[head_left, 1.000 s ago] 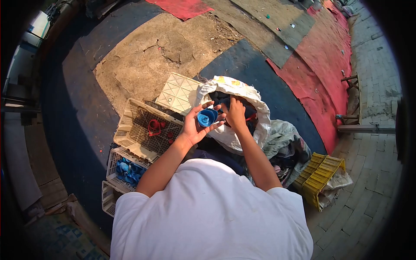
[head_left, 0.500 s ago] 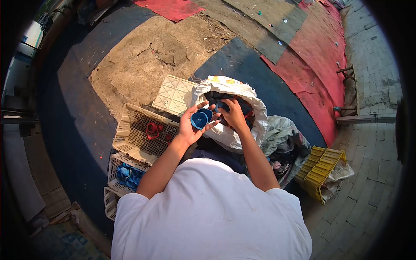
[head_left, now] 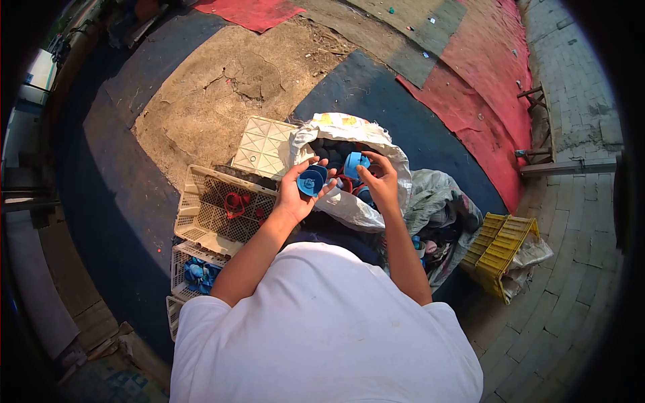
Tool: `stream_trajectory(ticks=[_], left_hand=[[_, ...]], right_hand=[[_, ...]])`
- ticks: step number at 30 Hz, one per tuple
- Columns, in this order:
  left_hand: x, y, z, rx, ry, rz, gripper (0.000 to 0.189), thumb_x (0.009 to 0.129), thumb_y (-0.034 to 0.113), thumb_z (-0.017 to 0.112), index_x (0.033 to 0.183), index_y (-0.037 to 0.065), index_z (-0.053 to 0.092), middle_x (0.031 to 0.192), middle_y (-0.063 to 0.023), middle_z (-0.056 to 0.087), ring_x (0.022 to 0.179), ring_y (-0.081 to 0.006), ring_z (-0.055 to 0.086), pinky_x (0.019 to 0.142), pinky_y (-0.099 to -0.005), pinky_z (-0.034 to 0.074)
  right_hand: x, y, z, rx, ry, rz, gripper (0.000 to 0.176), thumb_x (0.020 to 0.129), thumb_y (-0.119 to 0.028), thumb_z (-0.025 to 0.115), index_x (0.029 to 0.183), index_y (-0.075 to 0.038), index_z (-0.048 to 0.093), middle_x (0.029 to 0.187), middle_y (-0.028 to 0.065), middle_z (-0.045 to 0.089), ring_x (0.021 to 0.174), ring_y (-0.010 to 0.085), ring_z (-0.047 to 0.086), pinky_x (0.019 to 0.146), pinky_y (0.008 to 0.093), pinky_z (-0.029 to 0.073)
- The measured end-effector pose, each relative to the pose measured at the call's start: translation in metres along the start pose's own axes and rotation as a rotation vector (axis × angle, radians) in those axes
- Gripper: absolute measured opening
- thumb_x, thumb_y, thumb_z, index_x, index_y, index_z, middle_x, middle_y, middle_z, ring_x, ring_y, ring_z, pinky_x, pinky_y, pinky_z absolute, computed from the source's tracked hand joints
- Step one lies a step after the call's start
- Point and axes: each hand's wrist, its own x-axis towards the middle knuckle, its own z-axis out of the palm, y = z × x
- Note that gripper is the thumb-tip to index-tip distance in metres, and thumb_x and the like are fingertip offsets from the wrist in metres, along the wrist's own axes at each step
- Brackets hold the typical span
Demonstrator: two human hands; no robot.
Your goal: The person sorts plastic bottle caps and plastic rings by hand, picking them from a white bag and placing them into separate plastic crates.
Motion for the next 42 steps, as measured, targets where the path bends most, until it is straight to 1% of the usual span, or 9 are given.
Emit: stream_trajectory(ticks=[5,16,17,24,30,33,36,39,42], left_hand=[[0.003,-0.003,0.012,0.071,0.025,-0.017,0.03,0.099,0.027,0.055,0.122,0.008,0.059,0.126,-0.0105,0.066,0.115,-0.0345,0.065,0.103,-0.0528,0.053],[0.002,-0.013,0.028,0.199,-0.029,-0.083,0.04,0.092,0.037,0.075,0.123,0.018,0.061,0.124,-0.0061,0.063,0.117,-0.0258,0.064,0.102,-0.0539,0.056],[0.003,-0.013,0.028,0.189,-0.058,-0.101,0.051,0.085,0.035,0.083,0.127,0.019,0.059,0.125,-0.0057,0.061,0.118,-0.0243,0.063,0.1,-0.0515,0.057],[0.006,-0.018,0.021,0.271,-0.156,-0.052,0.063,0.08,0.024,0.088,0.131,0.018,0.052,0.128,-0.0057,0.058,0.118,-0.0225,0.061,0.095,-0.0455,0.061],[0.008,-0.014,0.014,0.209,-0.116,-0.026,0.056,0.081,0.022,0.086,0.127,0.019,0.056,0.123,-0.0041,0.058,0.116,-0.0207,0.062,0.093,-0.0419,0.062],[0.01,-0.011,0.014,0.17,-0.091,0.002,0.053,0.082,0.023,0.086,0.127,0.02,0.058,0.123,-0.0029,0.059,0.119,-0.0211,0.06,0.096,-0.0427,0.061],[0.009,-0.009,0.016,0.141,-0.069,0.011,0.055,0.081,0.026,0.087,0.127,0.02,0.057,0.125,-0.0042,0.058,0.116,-0.0212,0.062,0.093,-0.0437,0.061],[0.002,-0.011,0.024,0.094,-0.113,0.031,0.054,0.085,0.033,0.084,0.13,0.019,0.057,0.126,-0.005,0.06,0.116,-0.02,0.062,0.096,-0.0417,0.059],[0.009,-0.01,0.011,0.098,-0.16,0.011,0.052,0.09,0.039,0.079,0.132,0.019,0.056,0.125,-0.0056,0.062,0.116,-0.019,0.063,0.099,-0.0392,0.056]], right_hand=[[-0.015,-0.033,-0.002,0.293,-0.032,0.113,0.036,0.085,-0.008,0.082,0.115,-0.003,0.065,0.105,0.0025,0.065,0.091,0.01,0.065,0.077,0.025,0.055],[-0.025,-0.076,0.006,0.096,-0.105,-0.007,0.033,0.083,-0.005,0.082,0.11,0.001,0.064,0.105,0.0083,0.07,0.093,0.0136,0.068,0.072,0.0264,0.061],[-0.027,-0.078,0.007,0.035,-0.111,-0.001,0.032,0.083,-0.004,0.081,0.11,0.002,0.065,0.106,0.0092,0.07,0.094,0.0148,0.069,0.072,0.0271,0.062],[-0.033,-0.098,0.015,-0.161,-0.183,-0.167,0.029,0.085,0.001,0.077,0.11,0.002,0.064,0.125,0.0171,0.068,0.109,0.0188,0.069,0.088,0.032,0.062],[-0.033,-0.092,0.014,-0.076,-0.118,-0.114,0.032,0.083,0.004,0.074,0.112,0.0,0.064,0.123,0.0142,0.068,0.111,0.021,0.069,0.089,0.0333,0.063],[-0.03,-0.09,0.01,0.191,-0.038,-0.096,0.035,0.08,0.004,0.078,0.112,0.0,0.065,0.126,0.0147,0.067,0.114,0.0204,0.068,0.093,0.0327,0.06],[-0.032,-0.096,0.008,0.241,-0.031,-0.197,0.038,0.078,0.001,0.082,0.111,0.0,0.066,0.127,0.0156,0.066,0.115,0.0194,0.067,0.094,0.0324,0.059],[-0.037,-0.107,0.013,-0.025,-0.134,-0.412,0.039,0.076,-0.002,0.085,0.11,-0.002,0.068,0.125,0.0149,0.068,0.111,0.0213,0.068,0.091,0.0327,0.057],[-0.037,-0.115,0.029,-0.274,-0.199,-0.78,0.039,0.07,-0.005,0.088,0.105,-0.006,0.07,0.12,0.0122,0.07,0.11,0.0328,0.068,0.092,0.0406,0.056]])
